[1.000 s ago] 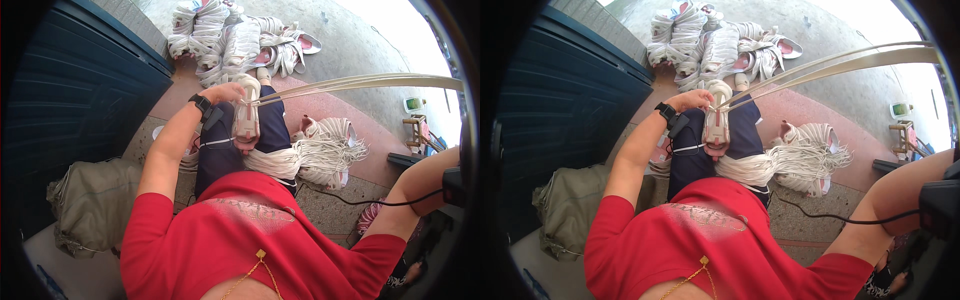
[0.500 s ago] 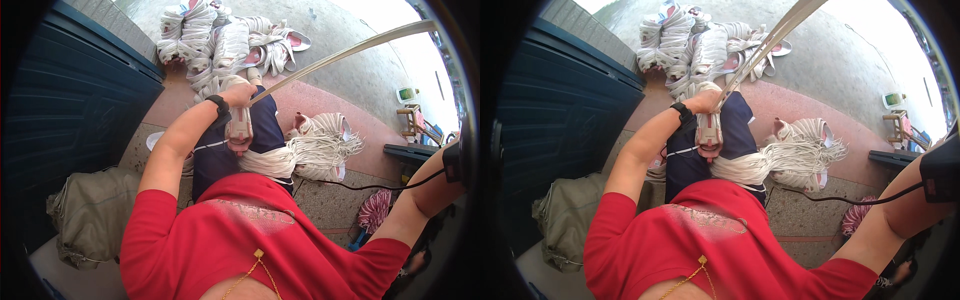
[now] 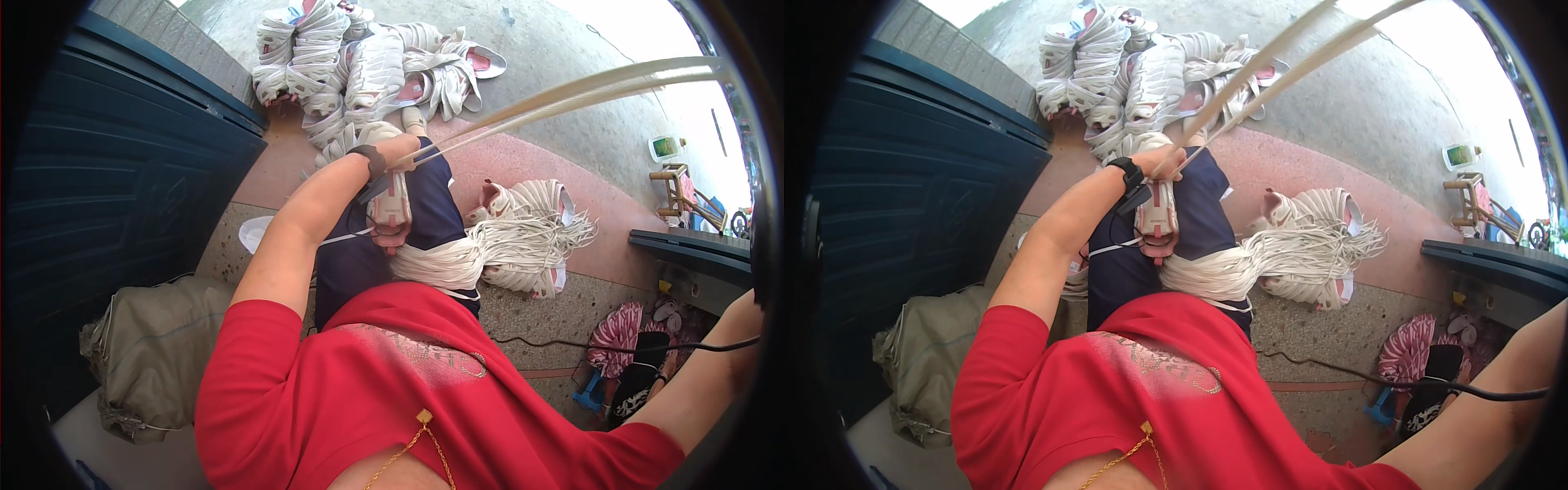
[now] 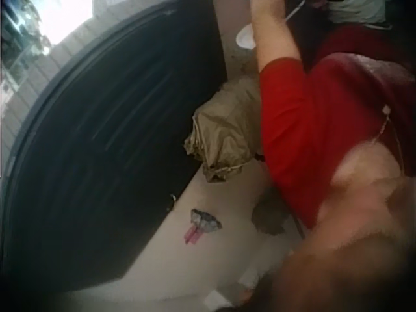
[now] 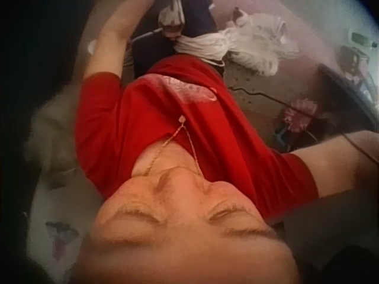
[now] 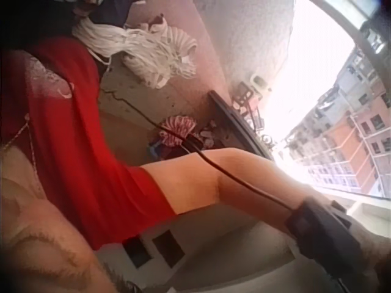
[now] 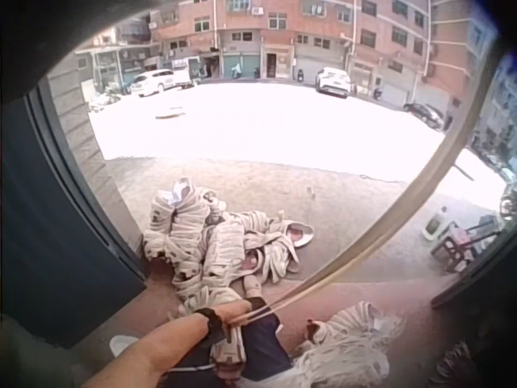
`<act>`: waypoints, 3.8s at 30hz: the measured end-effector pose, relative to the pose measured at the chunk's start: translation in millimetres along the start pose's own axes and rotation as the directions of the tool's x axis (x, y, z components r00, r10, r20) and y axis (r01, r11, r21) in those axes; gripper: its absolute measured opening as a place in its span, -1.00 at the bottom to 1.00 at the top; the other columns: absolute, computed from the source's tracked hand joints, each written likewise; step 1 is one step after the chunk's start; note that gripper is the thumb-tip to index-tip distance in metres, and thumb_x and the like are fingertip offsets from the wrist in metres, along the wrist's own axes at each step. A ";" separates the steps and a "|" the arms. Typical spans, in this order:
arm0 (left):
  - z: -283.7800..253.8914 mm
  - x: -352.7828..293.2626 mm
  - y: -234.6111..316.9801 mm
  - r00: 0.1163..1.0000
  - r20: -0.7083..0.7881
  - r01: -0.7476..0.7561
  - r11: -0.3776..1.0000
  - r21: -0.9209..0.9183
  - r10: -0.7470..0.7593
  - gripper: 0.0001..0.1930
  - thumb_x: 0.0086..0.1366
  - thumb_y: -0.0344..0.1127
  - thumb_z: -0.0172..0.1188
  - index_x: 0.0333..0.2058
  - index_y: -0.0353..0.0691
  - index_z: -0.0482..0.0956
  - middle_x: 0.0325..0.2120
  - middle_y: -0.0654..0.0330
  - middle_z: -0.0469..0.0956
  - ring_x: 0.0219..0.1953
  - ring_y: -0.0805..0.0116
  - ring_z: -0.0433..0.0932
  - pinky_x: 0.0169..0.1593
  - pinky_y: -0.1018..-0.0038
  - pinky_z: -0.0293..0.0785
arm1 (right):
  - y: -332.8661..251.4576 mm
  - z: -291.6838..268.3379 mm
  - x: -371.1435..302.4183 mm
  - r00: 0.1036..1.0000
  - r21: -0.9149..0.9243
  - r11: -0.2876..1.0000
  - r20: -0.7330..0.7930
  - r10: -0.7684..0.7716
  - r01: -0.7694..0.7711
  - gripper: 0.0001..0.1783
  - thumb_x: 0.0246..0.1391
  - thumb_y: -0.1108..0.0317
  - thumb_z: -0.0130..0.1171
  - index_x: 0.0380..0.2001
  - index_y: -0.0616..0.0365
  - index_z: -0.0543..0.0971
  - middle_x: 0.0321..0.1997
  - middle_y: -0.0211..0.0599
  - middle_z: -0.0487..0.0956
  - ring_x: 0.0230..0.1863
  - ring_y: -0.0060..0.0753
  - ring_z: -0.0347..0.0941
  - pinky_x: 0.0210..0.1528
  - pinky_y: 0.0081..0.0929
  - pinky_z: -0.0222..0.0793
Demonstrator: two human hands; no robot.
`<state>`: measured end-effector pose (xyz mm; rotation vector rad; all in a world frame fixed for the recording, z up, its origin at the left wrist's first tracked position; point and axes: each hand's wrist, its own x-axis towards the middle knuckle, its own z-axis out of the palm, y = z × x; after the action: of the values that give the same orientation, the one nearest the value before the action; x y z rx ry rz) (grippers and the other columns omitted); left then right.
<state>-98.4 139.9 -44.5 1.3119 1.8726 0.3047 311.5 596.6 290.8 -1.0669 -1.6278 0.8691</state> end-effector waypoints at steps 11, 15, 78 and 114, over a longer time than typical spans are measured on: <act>-88.5 -118.9 63.6 0.965 -0.010 -0.251 0.907 -0.339 0.263 -0.77 0.34 -0.25 0.24 -0.13 -0.25 0.65 -0.10 0.07 0.60 -0.01 0.34 0.52 0.13 0.40 0.38 | 30.4 -10.9 26.3 0.997 -0.020 0.997 -0.033 0.074 -0.075 -0.74 0.34 0.21 0.12 -0.25 0.20 0.60 -0.50 -0.51 0.44 -0.42 -0.64 0.37 -0.23 -0.59 0.30; -170.7 -213.5 51.9 0.871 -0.489 -0.439 0.362 -0.823 -0.056 -0.74 0.52 -0.27 -0.04 -0.37 -0.23 0.46 -0.56 0.25 0.47 -0.47 0.40 0.47 -0.20 0.42 0.43 | 43.8 -29.3 34.1 0.993 -0.074 0.992 -0.070 0.099 -0.104 -0.74 0.33 0.20 0.13 -0.27 0.18 0.61 -0.50 -0.52 0.44 -0.42 -0.65 0.36 -0.26 -0.62 0.29; 67.6 -113.5 -9.1 0.812 -0.496 0.430 0.890 0.152 -0.308 -0.74 0.27 -0.24 0.10 -0.13 -0.14 0.62 -0.15 0.13 0.60 0.00 0.03 0.44 -0.05 0.05 0.46 | 119.4 361.1 -449.5 0.190 -0.050 0.707 0.974 -0.121 0.706 -0.73 0.09 0.22 0.11 -0.35 0.17 0.67 -0.20 -0.16 0.57 -0.04 -0.07 0.44 -0.12 -0.05 0.28; 12.7 -48.9 -2.0 0.921 -0.220 0.044 0.648 -0.760 -0.321 -0.77 0.07 -0.37 0.44 -0.34 -0.29 0.59 -0.42 0.22 0.61 -0.36 0.46 0.57 -0.27 0.52 0.49 | -29.2 294.5 -341.1 0.787 0.482 0.873 0.511 -0.346 0.070 -0.87 0.37 0.48 -0.03 -0.29 0.20 0.48 -0.41 -0.20 0.62 -0.30 -0.33 0.57 -0.18 -0.43 0.43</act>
<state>-84.1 93.5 -30.6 0.4979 1.8090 1.1246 72.4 252.9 121.5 -0.2773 -1.8678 1.4234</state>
